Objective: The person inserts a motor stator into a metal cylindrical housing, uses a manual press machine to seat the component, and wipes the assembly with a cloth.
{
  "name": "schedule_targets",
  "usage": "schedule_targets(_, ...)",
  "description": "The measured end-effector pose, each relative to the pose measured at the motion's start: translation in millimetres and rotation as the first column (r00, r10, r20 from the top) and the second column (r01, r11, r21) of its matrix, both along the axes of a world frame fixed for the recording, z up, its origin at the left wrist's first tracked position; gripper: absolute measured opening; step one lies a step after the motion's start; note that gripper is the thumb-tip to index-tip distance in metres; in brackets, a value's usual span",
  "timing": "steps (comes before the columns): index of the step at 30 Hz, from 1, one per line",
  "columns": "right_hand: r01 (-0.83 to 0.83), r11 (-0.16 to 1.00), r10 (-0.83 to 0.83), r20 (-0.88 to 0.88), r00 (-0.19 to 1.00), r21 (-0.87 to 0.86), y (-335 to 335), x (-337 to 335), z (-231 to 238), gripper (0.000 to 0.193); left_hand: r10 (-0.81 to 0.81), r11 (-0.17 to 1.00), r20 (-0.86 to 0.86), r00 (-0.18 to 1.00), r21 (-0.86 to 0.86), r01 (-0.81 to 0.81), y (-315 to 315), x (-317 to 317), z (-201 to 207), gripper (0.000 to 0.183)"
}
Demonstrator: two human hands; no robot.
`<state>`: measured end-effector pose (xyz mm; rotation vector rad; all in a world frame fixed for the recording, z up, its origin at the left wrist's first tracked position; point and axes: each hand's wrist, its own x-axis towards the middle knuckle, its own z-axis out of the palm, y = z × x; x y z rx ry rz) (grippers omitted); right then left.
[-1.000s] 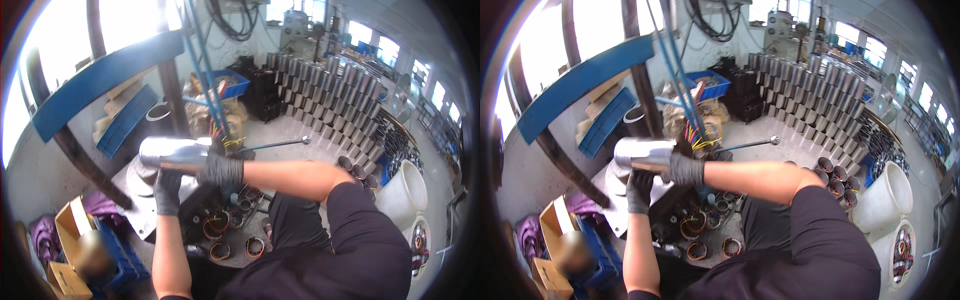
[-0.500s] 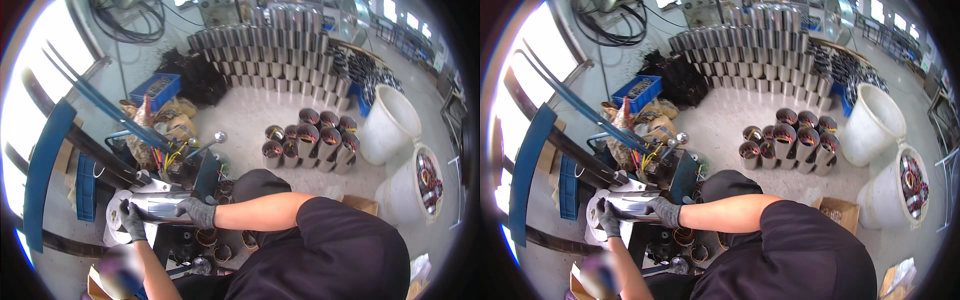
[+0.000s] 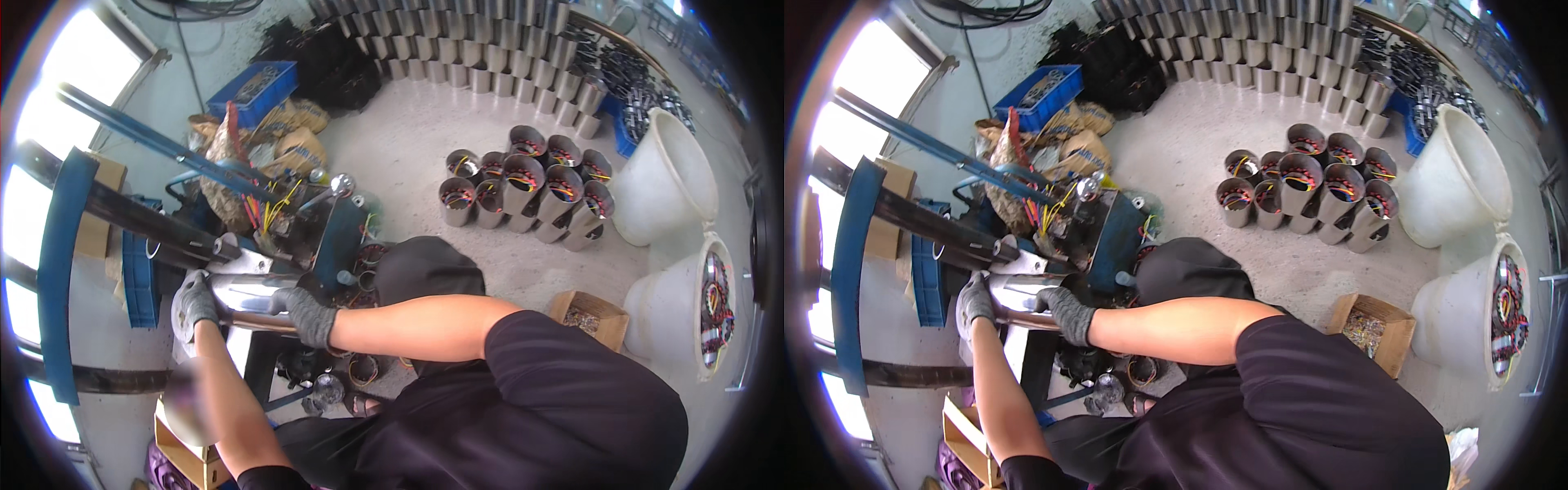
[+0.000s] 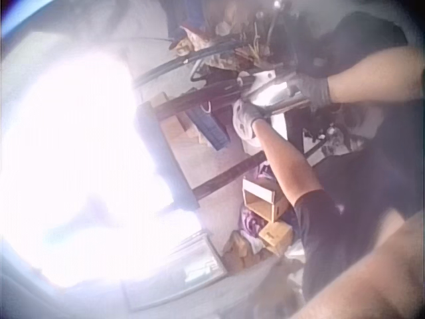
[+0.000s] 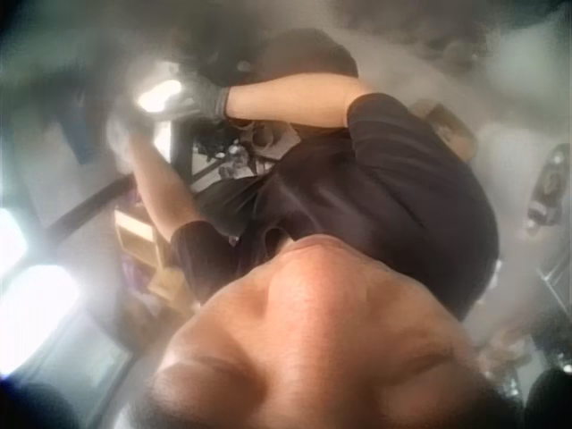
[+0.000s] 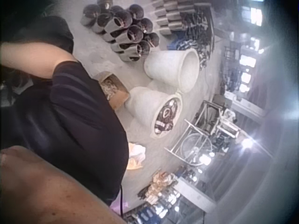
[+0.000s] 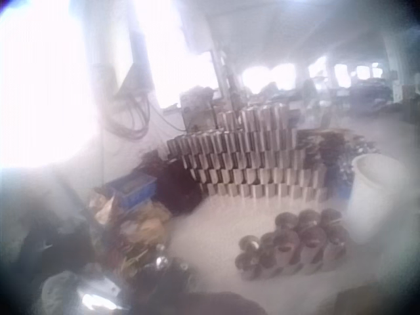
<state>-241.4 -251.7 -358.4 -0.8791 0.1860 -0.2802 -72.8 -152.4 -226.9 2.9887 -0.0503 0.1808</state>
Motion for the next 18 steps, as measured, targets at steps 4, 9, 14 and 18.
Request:
schedule_targets(4, 0.011, 0.998, -0.014, -0.051, 0.999, -0.058, -3.6, -28.6, 10.8, 0.018, 0.035, 0.998, -0.005, 0.999, 0.045, -0.035, -7.4, -17.0, 7.5, 0.069)
schedule_targets(9, 0.019, 0.946, 0.029, -0.142, 0.989, 0.324, -5.7, -28.7, -1.2, 0.031, 0.016, 1.0, 0.124, 0.992, 0.012, -0.017, -16.0, -15.5, -5.8, 0.066)
schedule_targets(14, 0.097, 0.993, -0.084, -0.189, 0.978, 0.063, 2.1, -39.7, 5.7, 0.019, 0.098, 0.993, 0.046, 0.994, -0.065, -0.095, -14.5, -29.0, 12.6, 0.061)
schedule_targets(18, 0.111, 0.993, -0.099, -0.202, 0.974, 0.049, -11.0, -58.5, 27.8, 0.017, 0.12, 0.992, 0.011, 0.993, -0.035, -0.12, -28.6, -50.8, 34.1, 0.061)
